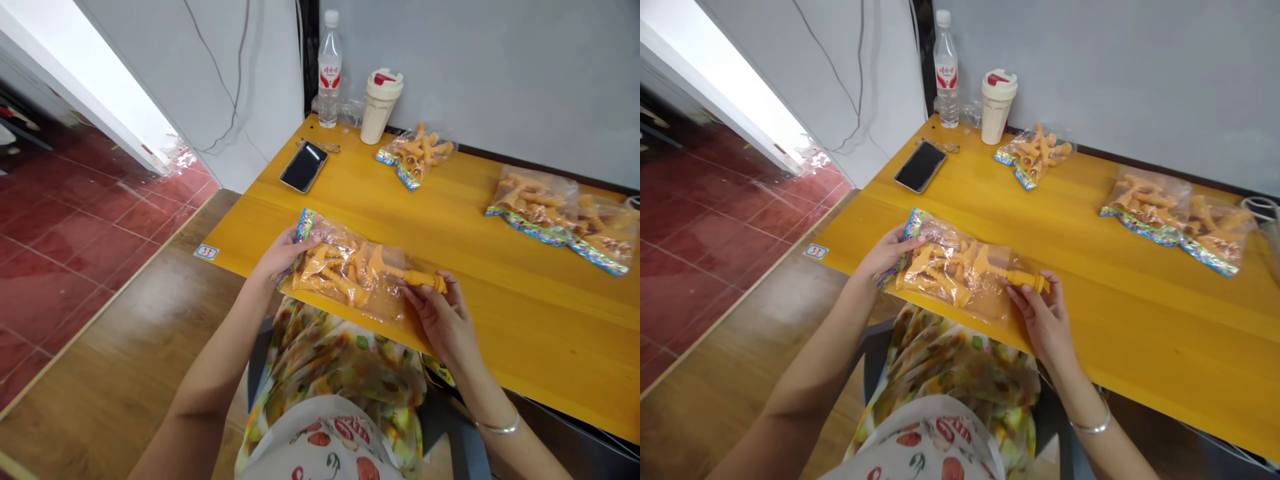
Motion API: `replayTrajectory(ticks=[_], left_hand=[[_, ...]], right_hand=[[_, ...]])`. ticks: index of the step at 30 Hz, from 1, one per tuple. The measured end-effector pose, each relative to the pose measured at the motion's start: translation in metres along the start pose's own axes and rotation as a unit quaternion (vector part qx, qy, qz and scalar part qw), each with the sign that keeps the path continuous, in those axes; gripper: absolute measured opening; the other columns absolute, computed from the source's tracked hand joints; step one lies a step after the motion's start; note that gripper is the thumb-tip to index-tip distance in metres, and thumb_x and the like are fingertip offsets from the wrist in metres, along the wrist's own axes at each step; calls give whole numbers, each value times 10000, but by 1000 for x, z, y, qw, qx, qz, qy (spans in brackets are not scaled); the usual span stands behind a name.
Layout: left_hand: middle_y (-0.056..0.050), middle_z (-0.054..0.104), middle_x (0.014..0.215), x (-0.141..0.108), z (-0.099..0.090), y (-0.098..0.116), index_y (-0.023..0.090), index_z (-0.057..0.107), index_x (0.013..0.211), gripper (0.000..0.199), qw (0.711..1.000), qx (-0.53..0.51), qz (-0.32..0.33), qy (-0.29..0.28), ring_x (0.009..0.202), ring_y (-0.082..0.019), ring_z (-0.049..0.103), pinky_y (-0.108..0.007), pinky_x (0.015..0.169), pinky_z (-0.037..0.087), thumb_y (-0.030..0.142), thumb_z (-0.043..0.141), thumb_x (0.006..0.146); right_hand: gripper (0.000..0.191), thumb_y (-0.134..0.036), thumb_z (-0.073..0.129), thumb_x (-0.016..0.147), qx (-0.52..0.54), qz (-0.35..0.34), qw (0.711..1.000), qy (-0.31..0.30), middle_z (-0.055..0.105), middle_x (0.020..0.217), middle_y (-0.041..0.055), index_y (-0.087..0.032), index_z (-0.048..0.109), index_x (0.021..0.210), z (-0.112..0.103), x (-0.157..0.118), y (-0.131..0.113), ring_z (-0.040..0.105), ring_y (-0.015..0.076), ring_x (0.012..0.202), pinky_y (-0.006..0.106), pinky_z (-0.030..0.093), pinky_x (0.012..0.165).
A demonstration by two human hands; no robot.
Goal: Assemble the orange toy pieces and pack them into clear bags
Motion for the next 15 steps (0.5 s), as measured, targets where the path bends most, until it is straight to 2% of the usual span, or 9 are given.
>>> replayTrajectory(ticks=[4,9,15], left_hand=[[-70,755,1058,0,1,1,164,652,1127,541,1000,6,0,5,901,-197,725,-274,813,577,335,870,662],[-76,752,1079,0,0,0,167,629,1168,553,1000,3,-8,-1,922,-201,726,-285,835,575,322,854,687],[-93,732,1165,3,-4,-2,167,636,1190,550,1000,2,-7,-15,985,-220,723,-304,875,568,333,841,708]], right_hand=[[469,-250,858,672,13,29,999,-13,735,878,-67,-317,526,997,12,-1,5,745,157,946,221,604,831],[461,-237,862,664,25,41,998,-28,725,896,-71,-303,529,976,29,2,10,740,134,913,268,599,895],[418,-268,850,675,-4,31,999,-42,685,918,-64,-301,553,968,44,11,18,706,109,873,274,605,886]])
Point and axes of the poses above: each hand's wrist, its own x-axis towards the middle knuckle, its own z-axis out of the palm, y = z × x, the point moved 1 cm from there along x, towards the middle knuckle
